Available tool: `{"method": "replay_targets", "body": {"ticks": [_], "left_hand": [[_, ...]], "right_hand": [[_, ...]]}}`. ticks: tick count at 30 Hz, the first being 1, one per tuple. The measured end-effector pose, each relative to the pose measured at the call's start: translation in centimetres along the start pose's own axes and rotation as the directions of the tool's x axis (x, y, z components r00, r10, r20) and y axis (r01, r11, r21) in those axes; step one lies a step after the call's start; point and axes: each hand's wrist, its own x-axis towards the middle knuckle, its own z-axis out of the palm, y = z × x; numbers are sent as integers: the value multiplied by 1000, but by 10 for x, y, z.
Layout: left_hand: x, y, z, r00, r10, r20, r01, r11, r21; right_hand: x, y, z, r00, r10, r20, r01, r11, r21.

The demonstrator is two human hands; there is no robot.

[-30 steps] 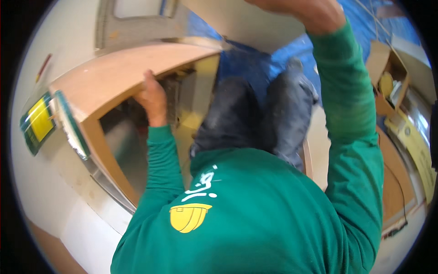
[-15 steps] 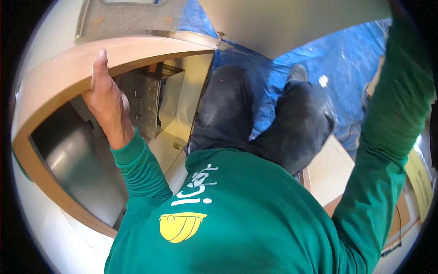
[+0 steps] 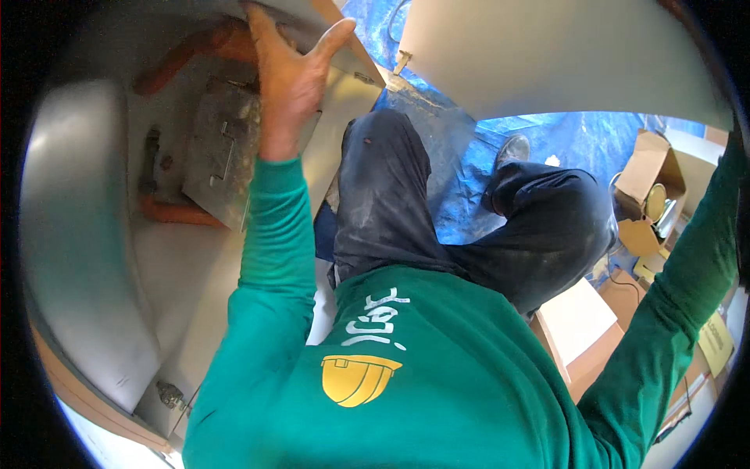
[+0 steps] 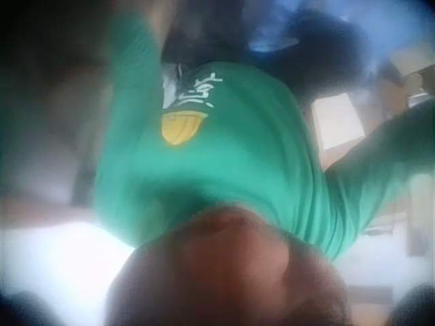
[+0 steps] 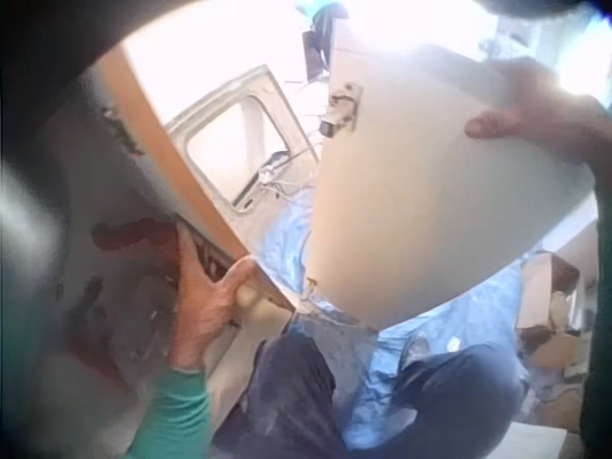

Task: The person installs a white cabinet door onto a base unit under a sink by aligning the hinges and using a screwdriver to tighten the screws into the frame.

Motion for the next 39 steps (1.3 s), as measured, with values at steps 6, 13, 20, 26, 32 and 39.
{"method": "replay_targets", "body": {"ticks": [6,13,20,26,32,39], "left_hand": [[-16,51,30,943,-155,-294,63,952,-300],[-74,95,21,967,-221,-126,115,821,-559],[-16,193,36,938,145,-314,-300,791,-533],[-5,208,55,880,253,-403,-445,734,-513],[-18,207,57,878,198,-436,-448,663,-600],[0,212,45,991,28,-132,-129,480,-868]], "right_hand": [[-16,-6,-11,999,31,12,-31,999,20],[-17,2,-74,996,82,-29,-82,997,13],[-44,-20,-82,996,79,-37,-77,995,69],[-78,-37,-93,992,92,-92,-91,996,15],[-97,-36,-90,988,144,-57,-135,981,138],[-110,-30,-98,990,127,-68,-113,977,179]]}}
